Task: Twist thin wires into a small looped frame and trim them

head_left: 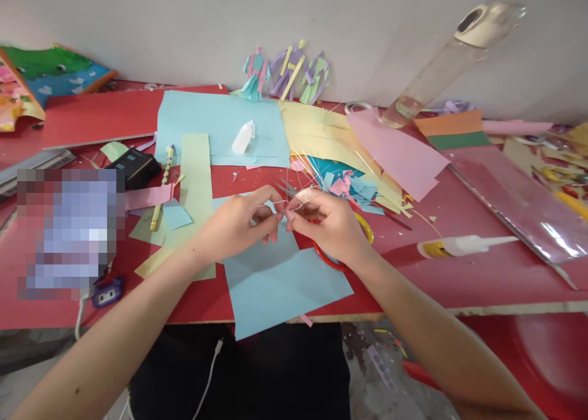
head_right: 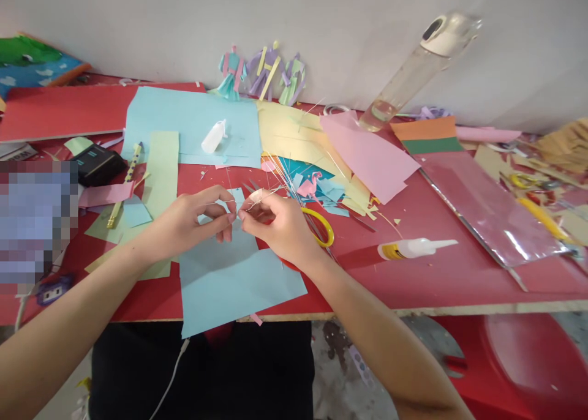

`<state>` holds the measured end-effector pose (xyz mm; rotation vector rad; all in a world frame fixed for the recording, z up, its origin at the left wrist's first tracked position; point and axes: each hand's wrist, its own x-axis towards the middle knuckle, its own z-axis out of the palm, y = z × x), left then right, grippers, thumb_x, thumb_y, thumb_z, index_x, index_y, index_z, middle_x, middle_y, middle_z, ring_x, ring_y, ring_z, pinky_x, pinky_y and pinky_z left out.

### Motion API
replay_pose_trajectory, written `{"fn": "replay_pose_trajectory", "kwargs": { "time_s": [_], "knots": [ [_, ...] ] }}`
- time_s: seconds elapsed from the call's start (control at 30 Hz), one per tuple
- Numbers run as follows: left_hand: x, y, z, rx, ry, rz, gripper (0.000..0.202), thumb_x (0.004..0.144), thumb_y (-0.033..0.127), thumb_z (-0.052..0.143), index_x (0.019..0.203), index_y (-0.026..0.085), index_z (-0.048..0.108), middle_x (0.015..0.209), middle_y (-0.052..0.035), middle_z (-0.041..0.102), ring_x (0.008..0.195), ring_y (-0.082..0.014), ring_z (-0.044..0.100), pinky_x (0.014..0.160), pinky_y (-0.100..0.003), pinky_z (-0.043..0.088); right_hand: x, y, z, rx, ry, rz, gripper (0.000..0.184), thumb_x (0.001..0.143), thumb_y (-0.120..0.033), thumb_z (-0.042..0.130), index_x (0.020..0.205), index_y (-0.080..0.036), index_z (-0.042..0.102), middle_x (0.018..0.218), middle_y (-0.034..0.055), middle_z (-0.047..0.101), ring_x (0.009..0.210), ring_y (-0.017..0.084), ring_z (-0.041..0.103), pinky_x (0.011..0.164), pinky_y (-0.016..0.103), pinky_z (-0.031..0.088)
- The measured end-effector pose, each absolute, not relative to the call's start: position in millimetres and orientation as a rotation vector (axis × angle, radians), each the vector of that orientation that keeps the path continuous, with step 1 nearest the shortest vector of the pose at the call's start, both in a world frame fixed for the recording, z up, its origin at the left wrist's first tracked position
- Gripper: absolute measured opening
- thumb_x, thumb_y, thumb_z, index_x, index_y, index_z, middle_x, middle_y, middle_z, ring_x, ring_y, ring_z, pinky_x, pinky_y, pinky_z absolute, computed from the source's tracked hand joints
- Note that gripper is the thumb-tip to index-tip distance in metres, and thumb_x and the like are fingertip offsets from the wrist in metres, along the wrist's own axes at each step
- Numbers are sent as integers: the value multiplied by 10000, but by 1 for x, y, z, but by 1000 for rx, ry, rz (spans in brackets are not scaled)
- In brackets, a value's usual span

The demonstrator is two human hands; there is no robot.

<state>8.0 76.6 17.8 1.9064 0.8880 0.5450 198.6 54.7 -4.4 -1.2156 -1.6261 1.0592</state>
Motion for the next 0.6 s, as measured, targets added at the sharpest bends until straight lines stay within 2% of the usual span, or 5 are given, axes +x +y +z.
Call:
{"fn": "replay_pose_trajectory", "kwargs": {
  "time_s": [0.27,0.43,0.6],
  "knots": [
    [7,77,17,1989,905,560,22,909,215,481,929,212,489,672,46,679,569,-107,622,607,-232,467,198,56,-6,-1224,-1550,1137,99,801,-271,677,803,-202,606,667,-15,655,613,136,647,619,275,542],
    [4,80,19,1877,771,666,68,919,196,476,937,190,541,799,-12,673,687,-126,652,691,-268,523,202,59,0,-1121,-1457,1372,228,787,-404,726,785,-199,625,607,-20,634,569,129,628,588,277,559],
    [3,83,20,1814,750,723,63,890,165,540,919,165,596,811,-10,658,672,-100,635,697,-243,536,206,63,0,-1008,-1337,1602,210,833,-379,703,821,-184,628,685,0,667,599,123,641,549,254,556]
  ]
}}
